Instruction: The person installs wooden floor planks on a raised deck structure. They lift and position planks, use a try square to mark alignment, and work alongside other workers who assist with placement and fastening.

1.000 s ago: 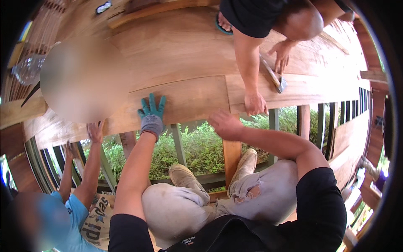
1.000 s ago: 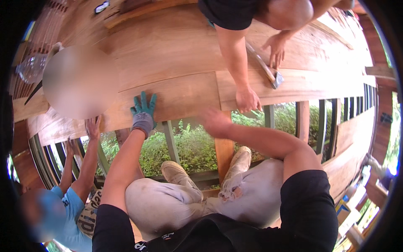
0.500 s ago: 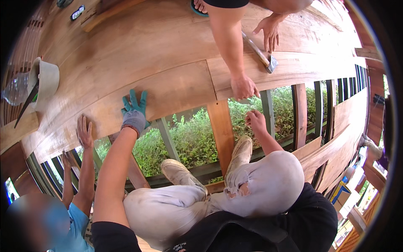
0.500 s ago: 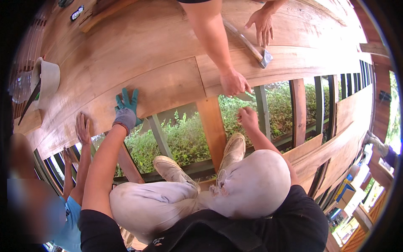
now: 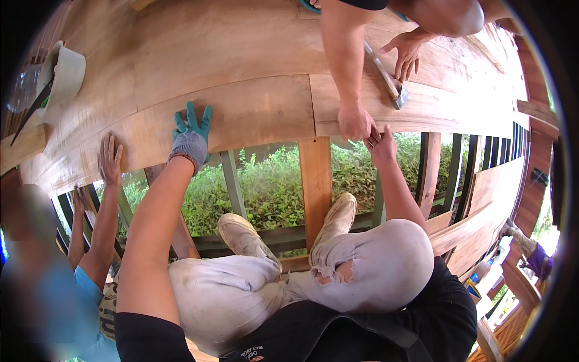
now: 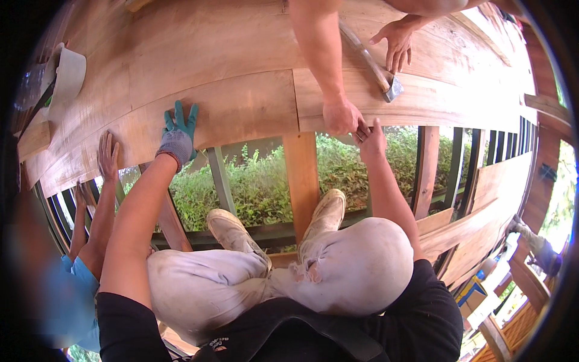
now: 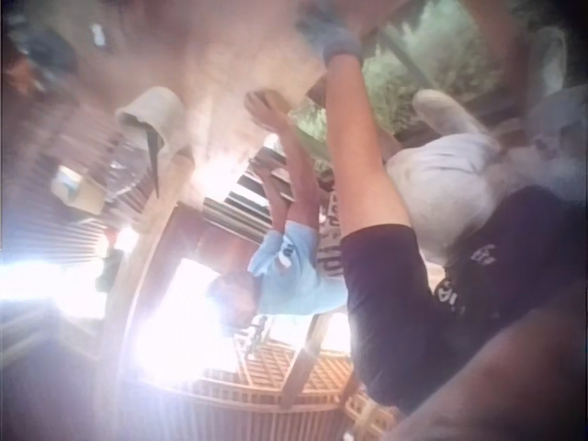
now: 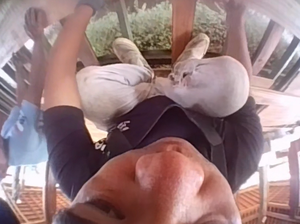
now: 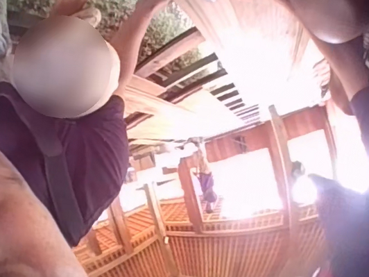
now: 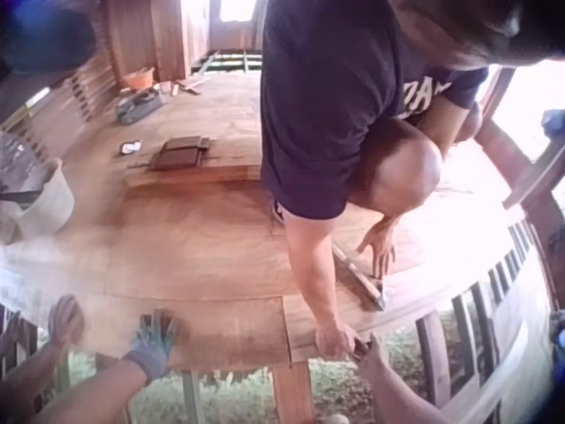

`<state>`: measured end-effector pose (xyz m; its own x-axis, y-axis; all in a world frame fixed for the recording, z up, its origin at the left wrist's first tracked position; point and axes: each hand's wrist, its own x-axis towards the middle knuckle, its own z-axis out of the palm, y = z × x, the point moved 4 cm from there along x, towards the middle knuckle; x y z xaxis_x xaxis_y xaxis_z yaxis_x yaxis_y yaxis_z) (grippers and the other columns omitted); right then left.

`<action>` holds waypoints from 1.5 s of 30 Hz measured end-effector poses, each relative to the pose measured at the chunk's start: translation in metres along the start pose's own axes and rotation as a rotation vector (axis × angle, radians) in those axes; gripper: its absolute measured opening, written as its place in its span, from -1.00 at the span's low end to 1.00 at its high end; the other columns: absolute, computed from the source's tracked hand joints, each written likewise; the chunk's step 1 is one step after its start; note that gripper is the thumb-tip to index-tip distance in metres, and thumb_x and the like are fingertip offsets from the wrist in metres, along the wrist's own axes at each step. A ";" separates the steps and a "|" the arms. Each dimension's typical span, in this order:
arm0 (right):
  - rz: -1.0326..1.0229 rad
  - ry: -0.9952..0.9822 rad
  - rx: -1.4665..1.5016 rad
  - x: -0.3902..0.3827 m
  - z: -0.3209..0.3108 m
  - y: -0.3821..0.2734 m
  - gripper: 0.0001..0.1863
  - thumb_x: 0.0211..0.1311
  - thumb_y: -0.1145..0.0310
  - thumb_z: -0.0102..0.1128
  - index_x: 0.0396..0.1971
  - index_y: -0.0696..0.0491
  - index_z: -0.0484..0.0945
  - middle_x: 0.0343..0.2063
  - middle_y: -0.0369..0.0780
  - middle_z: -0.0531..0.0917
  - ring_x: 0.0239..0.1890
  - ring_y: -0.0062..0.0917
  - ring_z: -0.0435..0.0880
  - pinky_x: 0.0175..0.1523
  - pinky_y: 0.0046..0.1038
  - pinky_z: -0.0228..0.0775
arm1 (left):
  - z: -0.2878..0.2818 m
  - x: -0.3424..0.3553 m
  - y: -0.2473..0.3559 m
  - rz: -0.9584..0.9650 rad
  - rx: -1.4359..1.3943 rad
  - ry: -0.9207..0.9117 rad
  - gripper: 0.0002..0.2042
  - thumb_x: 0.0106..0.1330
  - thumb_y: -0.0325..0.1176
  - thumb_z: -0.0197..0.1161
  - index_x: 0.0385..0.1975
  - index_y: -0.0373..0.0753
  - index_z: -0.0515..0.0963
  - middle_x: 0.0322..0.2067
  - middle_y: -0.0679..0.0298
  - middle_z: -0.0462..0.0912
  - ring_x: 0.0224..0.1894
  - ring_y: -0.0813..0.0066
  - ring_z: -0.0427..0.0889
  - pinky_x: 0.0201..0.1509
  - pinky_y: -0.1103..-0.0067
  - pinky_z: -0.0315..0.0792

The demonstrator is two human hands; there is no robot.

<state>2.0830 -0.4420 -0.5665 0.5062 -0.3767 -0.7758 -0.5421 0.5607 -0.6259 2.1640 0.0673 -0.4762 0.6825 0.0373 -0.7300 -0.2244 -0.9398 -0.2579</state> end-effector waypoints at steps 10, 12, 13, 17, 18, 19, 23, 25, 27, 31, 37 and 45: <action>-0.646 0.039 -1.183 -0.097 0.014 0.009 -0.70 0.36 0.14 0.10 -0.31 0.12 0.56 -0.51 -0.19 0.64 -0.53 -0.28 0.61 -0.33 -0.34 0.48 | 0.001 0.000 -0.003 0.023 -0.088 0.006 0.10 0.08 -0.24 0.45 0.51 0.22 -0.28 0.50 -0.05 -0.45 0.47 -0.40 -0.16 0.37 0.02 0.20; -0.979 -0.327 -1.428 -0.137 0.079 0.023 -0.68 0.25 0.18 0.18 -0.21 0.15 0.55 -0.25 -0.11 0.65 -0.20 -0.20 0.62 -0.05 -0.24 0.45 | 0.026 0.014 -0.012 0.034 -0.033 0.098 0.21 -0.02 -0.05 0.53 0.51 0.09 -0.32 0.48 -0.15 -0.42 0.44 -0.50 -0.16 0.34 -0.09 0.20; -1.157 -0.525 -1.434 -0.157 0.108 0.027 -0.63 0.21 0.19 0.19 -0.13 0.16 0.54 -0.07 -0.06 0.62 0.03 -0.15 0.58 0.14 -0.16 0.40 | 0.025 0.013 -0.012 0.042 -0.082 0.083 0.09 0.08 -0.13 0.44 0.51 0.13 -0.26 0.49 -0.09 -0.40 0.45 -0.44 -0.16 0.37 -0.06 0.17; -1.484 -0.713 -1.756 -0.179 0.174 0.046 -0.39 0.12 0.18 0.24 0.14 0.20 0.41 0.29 -0.02 0.33 0.40 -0.18 0.21 0.47 -0.01 -0.07 | -0.007 0.002 -0.017 0.106 -0.147 -0.018 -0.03 0.16 -0.20 0.35 0.51 0.17 -0.18 0.51 -0.05 -0.35 0.48 -0.30 -0.12 0.43 -0.01 0.07; -1.458 -0.723 -1.891 -0.164 0.172 0.061 -0.36 0.13 0.16 0.23 0.17 0.20 0.39 0.32 -0.02 0.29 0.43 -0.18 0.16 0.49 0.02 -0.15 | -0.010 0.003 -0.017 0.120 -0.149 -0.027 -0.04 0.15 -0.19 0.35 0.51 0.16 -0.16 0.51 -0.06 -0.33 0.49 -0.26 -0.10 0.44 -0.01 0.05; -1.429 -0.741 -2.021 -0.154 0.174 0.071 -0.32 0.13 0.14 0.23 0.20 0.21 0.37 0.34 -0.01 0.25 0.46 -0.19 0.11 0.51 0.06 -0.23 | -0.010 0.003 -0.022 0.125 -0.191 -0.006 -0.05 0.15 -0.17 0.34 0.51 0.13 -0.13 0.50 -0.06 -0.30 0.49 -0.22 -0.08 0.45 0.00 0.03; -1.372 -0.662 -1.794 -0.165 0.194 0.073 -0.32 0.08 0.22 0.22 0.22 0.21 0.36 0.35 -0.02 0.24 0.46 -0.19 0.10 0.51 0.08 -0.24 | 0.006 0.012 -0.029 0.188 -0.254 0.095 -0.17 0.21 -0.15 0.25 0.48 -0.07 -0.01 0.49 -0.10 -0.16 0.49 -0.11 -0.01 0.47 0.04 -0.01; -1.349 -0.675 -1.860 -0.158 0.188 0.078 -0.34 0.05 0.25 0.21 0.18 0.20 0.38 0.32 -0.02 0.27 0.43 -0.19 0.13 0.51 0.07 -0.24 | 0.006 0.004 -0.030 0.177 -0.231 0.164 -0.23 0.22 -0.13 0.23 0.44 -0.12 0.07 0.46 -0.08 -0.04 0.47 -0.08 0.06 0.46 0.06 0.03; -1.316 -0.674 -1.851 -0.162 0.196 0.071 -0.38 0.03 0.28 0.19 0.15 0.19 0.41 0.29 -0.02 0.30 0.41 -0.18 0.16 0.50 0.07 -0.24 | 0.004 0.011 -0.029 0.151 -0.189 0.283 -0.25 0.19 -0.05 0.28 0.38 -0.12 0.19 0.41 -0.05 0.13 0.42 -0.06 0.17 0.42 0.10 0.13; -1.335 -0.611 -1.807 -0.142 0.152 0.068 -0.48 0.03 0.31 0.13 0.04 0.17 0.49 0.20 -0.04 0.38 0.36 -0.18 0.20 0.48 0.06 -0.18 | -0.034 0.023 -0.009 0.284 -0.264 0.066 -0.38 0.23 -0.17 0.20 0.30 -0.25 0.31 0.36 -0.11 0.22 0.39 -0.06 0.24 0.43 0.18 0.16; -1.122 -0.739 -1.702 -0.159 0.126 0.071 -0.56 0.05 0.21 0.20 -0.07 0.10 0.57 0.18 -0.05 0.44 0.32 -0.18 0.30 0.43 -0.10 0.04 | 0.003 0.018 0.027 0.487 -0.261 0.466 -0.26 0.18 -0.03 0.25 0.35 -0.19 0.23 0.41 -0.08 0.09 0.42 -0.13 0.09 0.43 0.07 0.05; -1.213 -0.116 -1.159 -0.129 -0.033 0.095 -0.67 0.03 0.26 0.26 -0.17 0.02 0.60 -0.07 -0.09 0.59 0.01 -0.17 0.58 0.07 -0.19 0.46 | 0.014 -0.012 0.052 0.689 -0.012 0.448 -0.23 0.15 0.00 0.25 0.36 -0.23 0.22 0.41 -0.13 0.08 0.43 -0.12 0.09 0.45 0.06 0.02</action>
<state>1.9441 -0.3642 -0.5282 0.9872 -0.0721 0.1419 0.0242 -0.8132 -0.5815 2.1344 0.0228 -0.4904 0.6077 -0.6865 -0.3992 -0.6889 -0.7058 0.1650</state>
